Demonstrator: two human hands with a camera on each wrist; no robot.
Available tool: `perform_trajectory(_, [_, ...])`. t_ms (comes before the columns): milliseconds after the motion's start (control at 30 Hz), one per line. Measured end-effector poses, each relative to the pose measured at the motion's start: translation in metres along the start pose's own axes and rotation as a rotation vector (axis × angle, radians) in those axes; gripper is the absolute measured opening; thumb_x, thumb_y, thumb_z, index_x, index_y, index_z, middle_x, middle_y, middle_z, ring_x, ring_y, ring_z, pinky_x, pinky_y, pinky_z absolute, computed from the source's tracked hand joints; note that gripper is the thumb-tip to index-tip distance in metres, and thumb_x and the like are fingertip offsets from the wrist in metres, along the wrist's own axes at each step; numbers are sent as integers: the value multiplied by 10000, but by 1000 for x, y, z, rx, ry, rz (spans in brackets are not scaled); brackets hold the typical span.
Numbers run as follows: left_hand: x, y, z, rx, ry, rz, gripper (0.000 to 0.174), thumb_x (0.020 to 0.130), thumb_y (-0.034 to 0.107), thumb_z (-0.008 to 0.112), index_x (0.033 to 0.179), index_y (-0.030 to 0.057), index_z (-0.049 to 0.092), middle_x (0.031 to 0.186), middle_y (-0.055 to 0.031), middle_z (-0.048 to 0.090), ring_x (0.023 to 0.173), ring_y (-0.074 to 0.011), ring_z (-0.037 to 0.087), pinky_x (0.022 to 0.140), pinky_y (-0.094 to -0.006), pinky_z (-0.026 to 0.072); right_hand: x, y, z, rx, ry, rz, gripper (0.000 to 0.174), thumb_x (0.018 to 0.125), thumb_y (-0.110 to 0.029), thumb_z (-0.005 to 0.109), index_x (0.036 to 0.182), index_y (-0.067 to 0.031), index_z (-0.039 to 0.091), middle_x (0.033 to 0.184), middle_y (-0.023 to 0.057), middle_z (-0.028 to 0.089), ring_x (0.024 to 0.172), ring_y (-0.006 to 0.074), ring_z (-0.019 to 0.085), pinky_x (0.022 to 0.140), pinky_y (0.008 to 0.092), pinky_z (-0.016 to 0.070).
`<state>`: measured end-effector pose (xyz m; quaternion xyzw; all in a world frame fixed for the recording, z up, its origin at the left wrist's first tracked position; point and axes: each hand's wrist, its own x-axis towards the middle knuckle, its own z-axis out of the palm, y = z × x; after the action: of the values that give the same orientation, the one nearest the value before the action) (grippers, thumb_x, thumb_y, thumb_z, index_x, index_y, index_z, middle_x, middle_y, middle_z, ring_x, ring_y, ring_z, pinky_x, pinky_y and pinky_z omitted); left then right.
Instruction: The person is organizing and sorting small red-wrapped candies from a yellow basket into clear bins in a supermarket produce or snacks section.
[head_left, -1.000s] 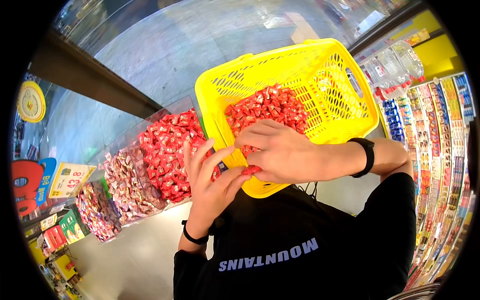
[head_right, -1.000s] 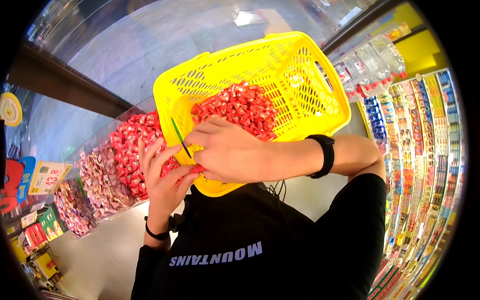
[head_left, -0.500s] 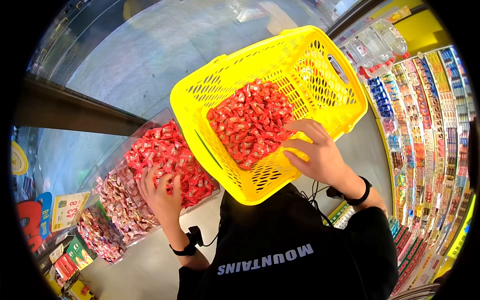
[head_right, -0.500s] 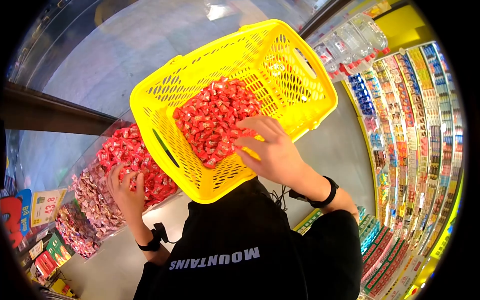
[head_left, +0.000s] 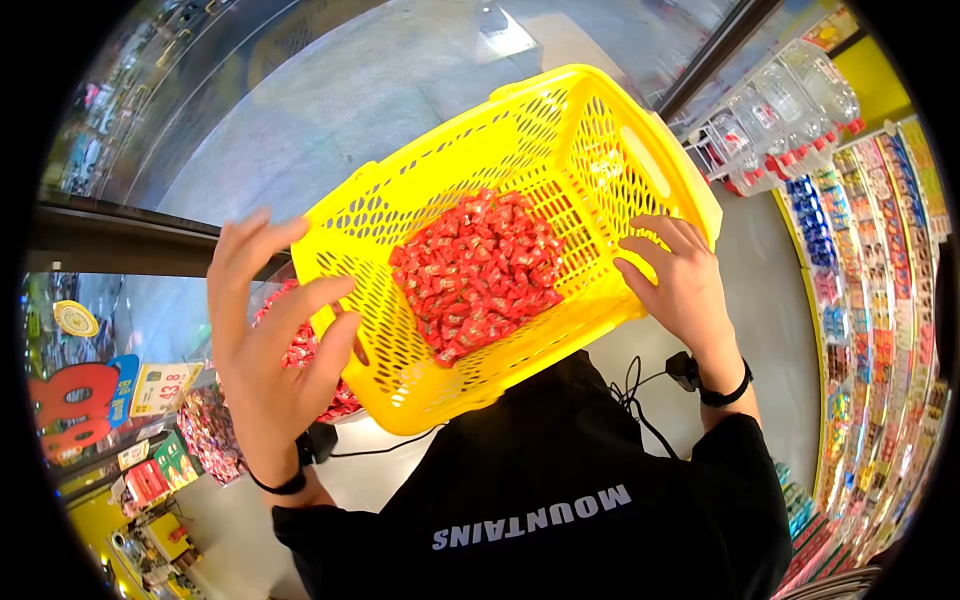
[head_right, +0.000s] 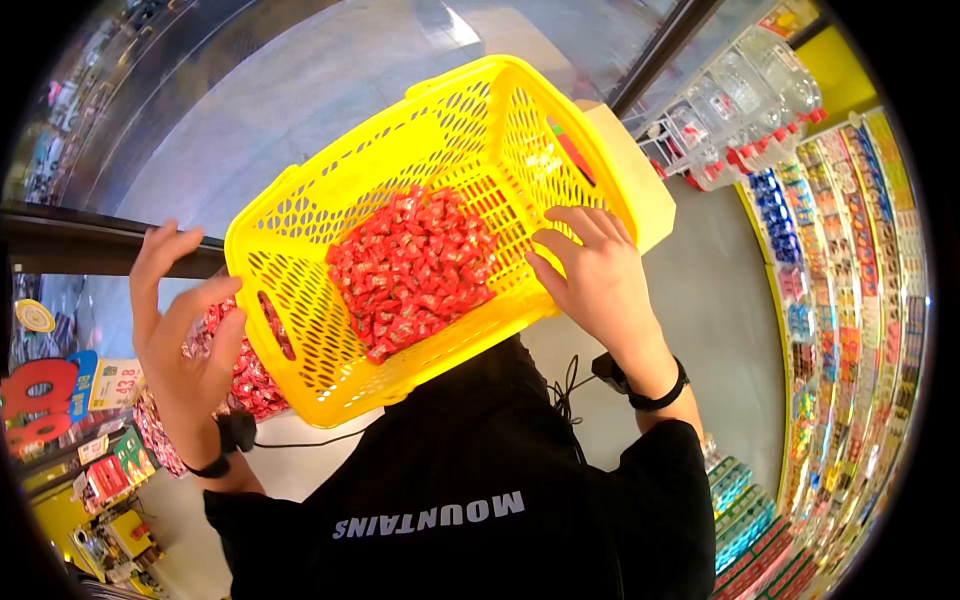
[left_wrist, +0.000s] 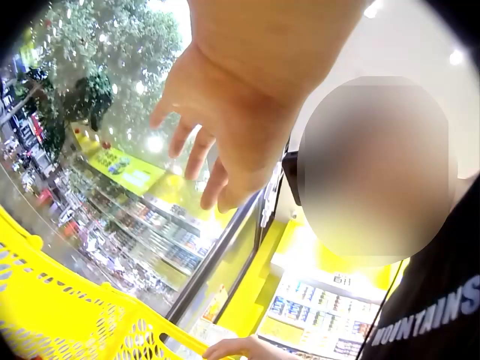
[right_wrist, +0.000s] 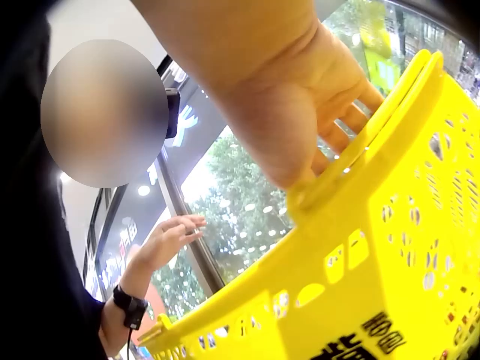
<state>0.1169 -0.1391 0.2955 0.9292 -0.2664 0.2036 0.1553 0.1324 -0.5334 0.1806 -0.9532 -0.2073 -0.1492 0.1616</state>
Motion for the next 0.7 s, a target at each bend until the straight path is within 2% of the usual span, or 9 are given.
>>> perform_trajectory(100, [76, 33, 33, -68, -28, 143, 183, 823, 133, 833, 990, 88, 772, 1344, -130, 663, 1339, -397, 579, 1164, -561, 419, 4, 36, 5, 47, 44, -26, 197, 835, -184, 842, 1000, -94, 782, 1146, 91, 728, 1087, 310, 692, 955, 441, 560])
perform_trajectory(167, [116, 42, 80, -175, -121, 182, 160, 851, 186, 815, 970, 85, 777, 1330, -127, 660, 1300, -378, 582, 1130, -546, 441, 10, 44, 10, 68, 61, -101, 196, 837, -189, 834, 999, -91, 780, 1123, 87, 734, 1044, 315, 702, 944, 440, 565])
perform_trajectory(200, [126, 44, 108, -161, -204, 176, 195, 866, 212, 808, 1015, 91, 778, 1337, -133, 656, 1327, -377, 564, 1151, -535, 421, 12, 46, 10, 143, 20, -106, 190, 840, -184, 839, 992, -87, 778, 1139, 84, 734, 1047, 320, 699, 939, 436, 566])
perform_trajectory(300, [125, 33, 196, -105, -506, 146, 294, 876, 323, 815, 1083, 115, 791, 1356, -128, 639, 1384, -364, 509, 1197, -542, 371, 14, 53, 10, 244, -13, -142, 185, 844, -183, 838, 986, -94, 760, 1141, 74, 722, 1049, 315, 695, 925, 429, 563])
perform_trajectory(367, [104, 28, 248, 29, -678, 95, 360, 829, 389, 858, 1057, 116, 804, 1336, -132, 641, 1380, -356, 506, 1204, -575, 343, 14, 56, 10, 287, -41, -171, 190, 842, -182, 838, 990, -96, 756, 1133, 72, 716, 1044, 314, 695, 919, 430, 562])
perform_trajectory(467, [58, 16, 299, 168, -703, 182, 374, 765, 418, 881, 953, 101, 815, 1278, -129, 652, 1378, -350, 504, 1201, -607, 322, 13, 60, 11, 322, -23, -212, 203, 834, -178, 841, 990, -83, 750, 1121, 77, 711, 1042, 310, 694, 912, 430, 562])
perform_trajectory(567, [42, 12, 321, 196, -810, 239, 427, 783, 491, 852, 971, 107, 847, 1275, -109, 667, 1409, -350, 490, 1235, -633, 292, 13, 61, 12, 334, -24, -217, 211, 829, -178, 847, 989, -80, 750, 1105, 74, 711, 1030, 304, 699, 909, 422, 563])
perform_trajectory(700, [33, 8, 324, 39, -589, 209, 248, 790, 345, 820, 873, 111, 827, 1231, -105, 681, 1393, -356, 503, 1222, -638, 303, 14, 61, 12, 348, -17, -223, 216, 826, -179, 851, 990, -80, 749, 1093, 70, 718, 1011, 303, 705, 906, 418, 562])
